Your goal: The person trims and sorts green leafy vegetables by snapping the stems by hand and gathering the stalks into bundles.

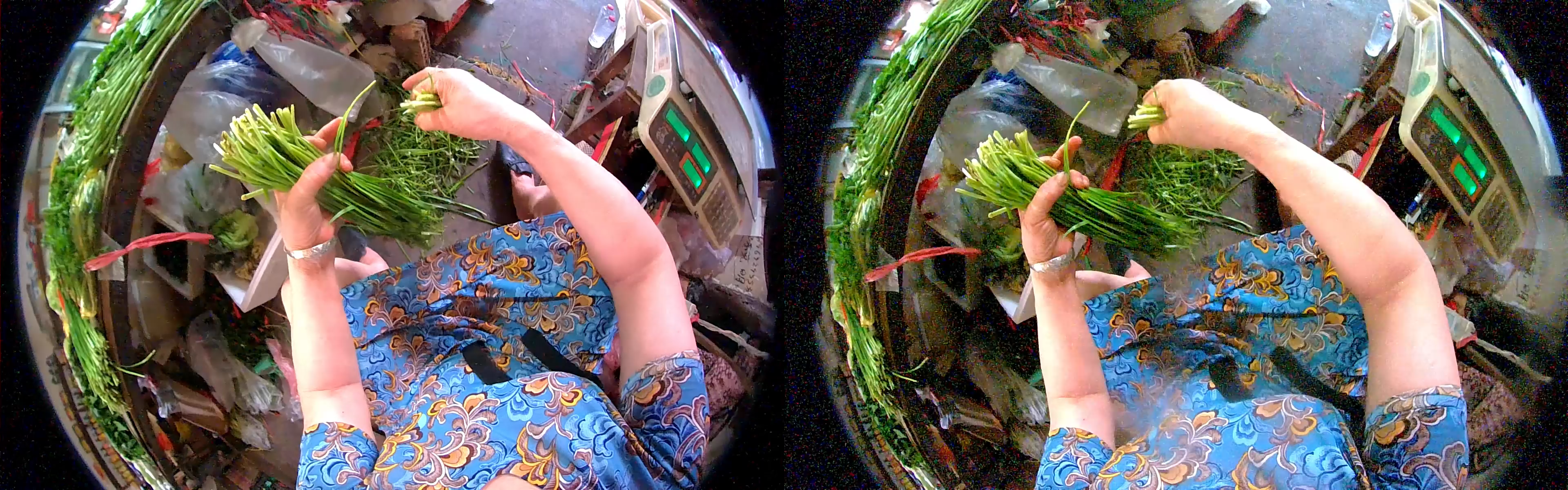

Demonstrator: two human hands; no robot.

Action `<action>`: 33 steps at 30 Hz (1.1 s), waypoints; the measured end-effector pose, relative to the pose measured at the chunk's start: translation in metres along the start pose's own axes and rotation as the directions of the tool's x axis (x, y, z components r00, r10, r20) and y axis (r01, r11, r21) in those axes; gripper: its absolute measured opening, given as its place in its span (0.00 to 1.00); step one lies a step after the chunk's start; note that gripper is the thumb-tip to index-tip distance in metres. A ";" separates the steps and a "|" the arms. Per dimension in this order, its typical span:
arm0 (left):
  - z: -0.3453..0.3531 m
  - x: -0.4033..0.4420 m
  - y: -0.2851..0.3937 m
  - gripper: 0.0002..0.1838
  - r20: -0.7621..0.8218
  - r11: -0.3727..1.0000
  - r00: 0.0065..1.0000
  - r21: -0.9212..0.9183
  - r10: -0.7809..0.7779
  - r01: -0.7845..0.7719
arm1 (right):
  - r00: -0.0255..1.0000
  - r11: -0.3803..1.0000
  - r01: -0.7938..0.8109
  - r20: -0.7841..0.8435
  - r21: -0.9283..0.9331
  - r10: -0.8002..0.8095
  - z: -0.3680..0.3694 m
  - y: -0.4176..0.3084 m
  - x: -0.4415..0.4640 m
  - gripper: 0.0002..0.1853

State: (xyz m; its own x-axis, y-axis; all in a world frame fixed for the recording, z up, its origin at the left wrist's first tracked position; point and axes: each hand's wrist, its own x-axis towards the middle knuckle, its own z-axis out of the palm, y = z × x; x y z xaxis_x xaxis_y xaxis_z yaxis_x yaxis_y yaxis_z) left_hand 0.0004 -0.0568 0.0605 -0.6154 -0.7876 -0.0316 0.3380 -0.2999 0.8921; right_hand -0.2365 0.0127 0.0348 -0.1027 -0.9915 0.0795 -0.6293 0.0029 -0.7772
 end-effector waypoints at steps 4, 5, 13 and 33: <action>-0.005 -0.002 0.001 0.16 0.010 1.000 1.000 0.009 -0.013 0.013 | 0.935 0.968 -0.099 0.312 -0.231 0.170 -0.001 0.008 -0.012 0.32; -0.006 -0.002 0.000 0.16 0.006 1.000 1.000 0.029 -0.006 0.006 | 0.952 0.953 -0.072 0.266 -0.294 0.154 0.000 0.010 -0.015 0.35; -0.006 -0.003 -0.003 0.16 0.003 0.999 1.000 0.035 0.003 -0.003 | 0.963 0.961 -0.207 0.213 0.182 0.167 -0.024 0.016 -0.013 0.16; 0.001 0.003 -0.008 0.17 -0.023 0.997 1.000 0.074 -0.007 0.009 | 0.996 0.799 -0.069 0.004 0.597 0.084 -0.005 -0.008 -0.007 0.16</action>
State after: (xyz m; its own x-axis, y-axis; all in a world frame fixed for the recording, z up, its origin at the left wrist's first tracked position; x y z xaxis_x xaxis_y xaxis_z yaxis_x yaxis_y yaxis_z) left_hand -0.0042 -0.0563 0.0540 -0.6011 -0.7977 -0.0482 0.2789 -0.2659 0.9228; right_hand -0.2342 0.0201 0.0436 -0.1520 -0.9883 0.0119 -0.0354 -0.0066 -0.9994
